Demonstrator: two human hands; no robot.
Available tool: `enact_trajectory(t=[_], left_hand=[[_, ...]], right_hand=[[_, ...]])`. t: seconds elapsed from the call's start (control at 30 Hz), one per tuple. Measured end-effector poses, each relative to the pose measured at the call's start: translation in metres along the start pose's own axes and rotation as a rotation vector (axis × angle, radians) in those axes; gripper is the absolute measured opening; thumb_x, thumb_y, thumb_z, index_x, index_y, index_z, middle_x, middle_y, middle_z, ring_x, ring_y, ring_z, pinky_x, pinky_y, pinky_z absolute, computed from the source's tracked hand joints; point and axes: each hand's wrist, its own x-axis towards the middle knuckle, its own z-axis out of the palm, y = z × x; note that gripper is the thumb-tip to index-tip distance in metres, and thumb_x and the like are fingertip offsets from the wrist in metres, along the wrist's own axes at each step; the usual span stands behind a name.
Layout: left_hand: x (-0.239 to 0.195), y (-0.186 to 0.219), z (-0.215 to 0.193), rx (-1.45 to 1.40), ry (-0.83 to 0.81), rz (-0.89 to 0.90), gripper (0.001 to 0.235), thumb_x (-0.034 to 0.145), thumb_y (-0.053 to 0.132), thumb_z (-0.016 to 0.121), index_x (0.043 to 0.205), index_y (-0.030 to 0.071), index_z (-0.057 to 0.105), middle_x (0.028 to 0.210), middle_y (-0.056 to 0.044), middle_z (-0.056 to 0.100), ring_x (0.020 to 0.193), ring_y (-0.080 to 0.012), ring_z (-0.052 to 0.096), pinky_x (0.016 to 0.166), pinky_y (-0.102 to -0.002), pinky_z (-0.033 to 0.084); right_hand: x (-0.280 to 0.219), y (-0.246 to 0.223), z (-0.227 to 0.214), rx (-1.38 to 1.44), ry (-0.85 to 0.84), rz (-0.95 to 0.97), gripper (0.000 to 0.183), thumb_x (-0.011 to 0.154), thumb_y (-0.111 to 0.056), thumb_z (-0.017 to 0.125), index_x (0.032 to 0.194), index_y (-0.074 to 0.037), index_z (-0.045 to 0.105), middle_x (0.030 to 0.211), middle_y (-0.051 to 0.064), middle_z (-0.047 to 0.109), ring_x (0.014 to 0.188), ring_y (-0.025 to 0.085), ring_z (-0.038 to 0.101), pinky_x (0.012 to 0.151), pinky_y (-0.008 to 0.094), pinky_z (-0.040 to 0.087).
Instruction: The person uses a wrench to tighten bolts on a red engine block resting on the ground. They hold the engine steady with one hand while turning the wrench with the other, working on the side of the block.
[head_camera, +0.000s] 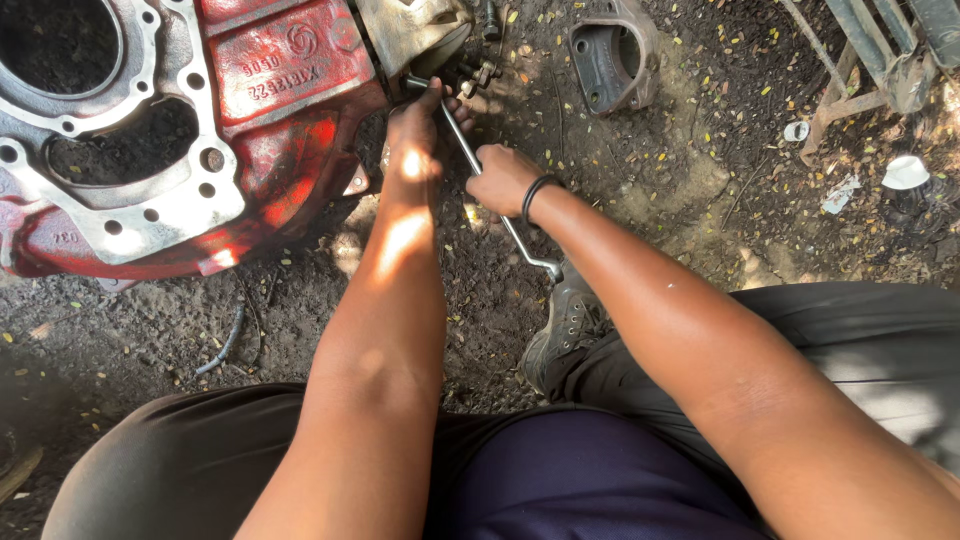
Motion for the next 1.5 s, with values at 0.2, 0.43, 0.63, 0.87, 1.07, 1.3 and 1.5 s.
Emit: enact_trajectory(t=[0.2,0.43,0.63,0.87,1.07,1.3,1.5], left_hand=[[0.001,0.005,-0.017,-0.057,-0.099,-0.068,0.028,0.098,0.021,0.062,0.111,-0.003,0.065,0.093,-0.016,0.072,0.089,-0.0302,0.074,0.081,-0.044,0.065],[0.005,0.0,-0.025,-0.22,-0.269,-0.029,0.022,0.101,0.019,0.062,0.114,0.001,0.064,0.105,-0.015,0.072,0.102,-0.0309,0.071,0.092,-0.048,0.06],[0.005,0.006,-0.014,-0.245,-0.163,-0.118,0.023,0.097,0.025,0.06,0.107,0.005,0.065,0.098,-0.011,0.073,0.094,-0.0286,0.072,0.086,-0.044,0.061],[0.0,0.004,0.017,-0.142,-0.224,-0.152,0.016,0.1,0.02,0.068,0.104,0.005,0.063,0.089,-0.009,0.069,0.084,-0.0247,0.068,0.08,-0.038,0.06],[-0.003,0.0,0.019,-0.112,-0.035,-0.146,0.021,0.093,0.015,0.072,0.099,-0.002,0.062,0.079,-0.013,0.068,0.073,-0.0253,0.069,0.074,-0.038,0.062],[0.016,-0.012,-0.002,0.517,0.196,0.145,0.023,0.084,0.018,0.08,0.081,-0.003,0.073,0.071,-0.011,0.073,0.057,-0.0217,0.066,0.054,-0.035,0.052],[0.022,-0.02,-0.004,0.411,0.18,0.292,0.02,0.083,0.016,0.079,0.084,-0.003,0.072,0.072,-0.012,0.074,0.057,-0.0213,0.069,0.054,-0.034,0.055]], right_hand=[[-0.015,-0.014,-0.009,-0.021,-0.04,-0.002,0.022,0.09,-0.013,0.058,0.093,0.007,0.067,0.069,0.016,0.071,0.056,0.022,0.074,0.06,0.036,0.061],[-0.05,-0.041,-0.068,0.759,-0.113,-0.053,0.014,0.086,-0.015,0.071,0.087,-0.001,0.066,0.063,0.007,0.06,0.04,0.015,0.052,0.036,0.032,0.042],[-0.062,-0.062,-0.101,0.969,-0.288,-0.064,0.013,0.088,-0.012,0.067,0.085,-0.001,0.064,0.06,0.009,0.061,0.041,0.015,0.052,0.038,0.033,0.044],[-0.047,-0.046,-0.106,0.801,-0.228,-0.101,0.012,0.086,-0.012,0.064,0.082,-0.001,0.063,0.058,0.01,0.059,0.039,0.017,0.05,0.037,0.035,0.042],[-0.007,-0.002,-0.056,-0.225,-0.141,-0.19,0.016,0.086,-0.015,0.066,0.094,-0.001,0.064,0.075,0.017,0.075,0.064,0.023,0.074,0.064,0.04,0.058],[0.011,0.032,0.025,-0.422,0.23,-0.14,0.035,0.081,-0.005,0.063,0.115,0.003,0.056,0.097,0.029,0.07,0.096,0.044,0.071,0.085,0.053,0.056],[-0.005,0.018,0.022,-0.389,0.302,-0.151,0.033,0.083,-0.002,0.059,0.116,0.003,0.056,0.096,0.032,0.07,0.097,0.048,0.069,0.087,0.057,0.054]])
